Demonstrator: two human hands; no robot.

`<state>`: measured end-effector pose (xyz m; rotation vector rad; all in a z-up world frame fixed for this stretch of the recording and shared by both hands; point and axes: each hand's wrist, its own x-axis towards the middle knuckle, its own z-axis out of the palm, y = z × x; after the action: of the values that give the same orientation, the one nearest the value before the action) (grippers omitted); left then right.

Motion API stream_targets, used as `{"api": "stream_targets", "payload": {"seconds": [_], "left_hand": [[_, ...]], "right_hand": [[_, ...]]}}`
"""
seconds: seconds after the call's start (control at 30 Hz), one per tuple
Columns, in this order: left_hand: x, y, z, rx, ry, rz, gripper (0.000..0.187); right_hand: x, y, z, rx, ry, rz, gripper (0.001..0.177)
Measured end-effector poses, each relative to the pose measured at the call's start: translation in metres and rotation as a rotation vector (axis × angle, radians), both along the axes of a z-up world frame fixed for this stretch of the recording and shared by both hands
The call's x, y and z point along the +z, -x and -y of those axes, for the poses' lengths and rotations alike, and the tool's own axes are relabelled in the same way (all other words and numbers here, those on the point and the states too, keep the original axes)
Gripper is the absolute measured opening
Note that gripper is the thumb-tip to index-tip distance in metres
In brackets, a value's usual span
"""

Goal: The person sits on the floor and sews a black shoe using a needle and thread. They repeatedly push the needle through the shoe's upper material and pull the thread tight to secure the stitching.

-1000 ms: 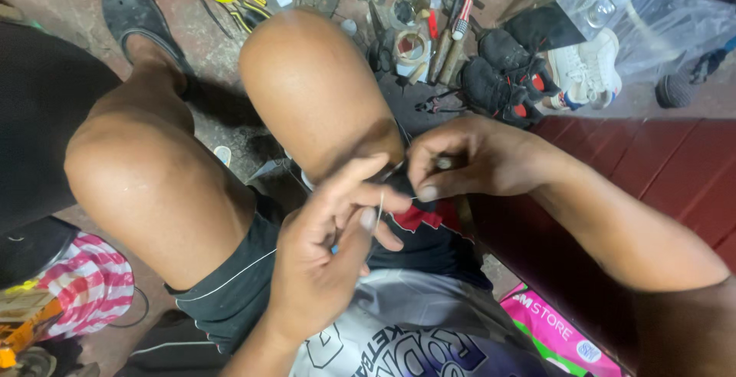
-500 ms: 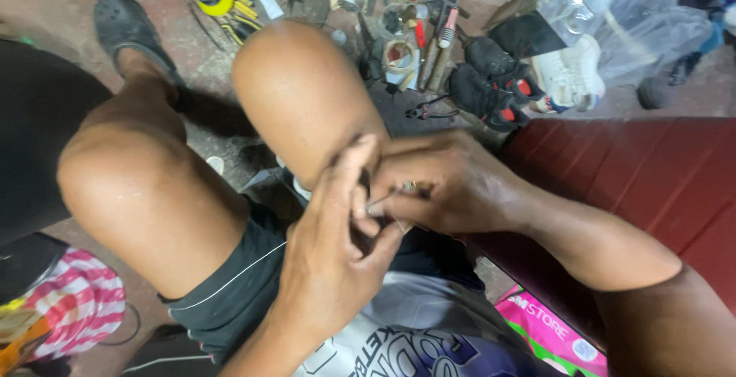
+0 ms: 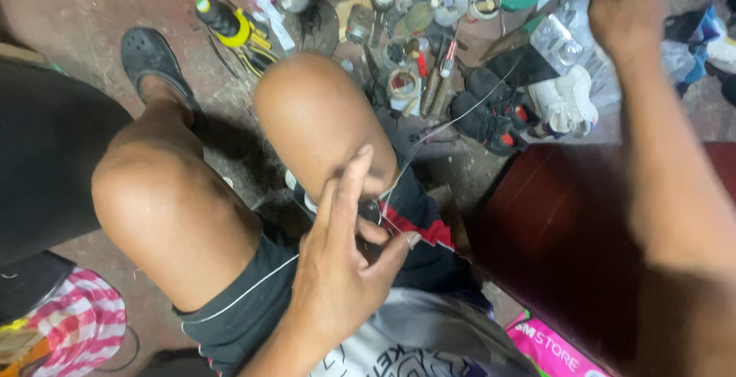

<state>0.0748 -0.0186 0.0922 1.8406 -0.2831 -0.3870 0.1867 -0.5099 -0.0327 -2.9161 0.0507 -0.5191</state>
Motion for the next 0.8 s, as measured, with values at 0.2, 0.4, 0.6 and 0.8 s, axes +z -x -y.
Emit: {"api": "stream_targets", "payload": {"seconds": [0.2,0.4,0.6,0.8], "left_hand": [[0.001,-0.004,0.006,0.056,0.03,0.041,0.093],[0.001,-0.004,0.003,0.057,0.025,0.003,0.09],[0.0,-0.003,0.004,0.069,0.067,-0.034,0.089],[-0.004,0.001,0.003,0.036,0.144,0.167,0.072]], "right_hand": [[0.006,0.067,-0.178,0.041,-1.389,-0.279,0.047],[0.071,0.138,-0.275,0.209,-1.211,-0.462,0.023],[0.096,0.154,-0.281,0.094,-0.863,-0.68,0.026],[0.088,0.152,-0.291,0.206,-1.224,-0.674,0.028]]}}
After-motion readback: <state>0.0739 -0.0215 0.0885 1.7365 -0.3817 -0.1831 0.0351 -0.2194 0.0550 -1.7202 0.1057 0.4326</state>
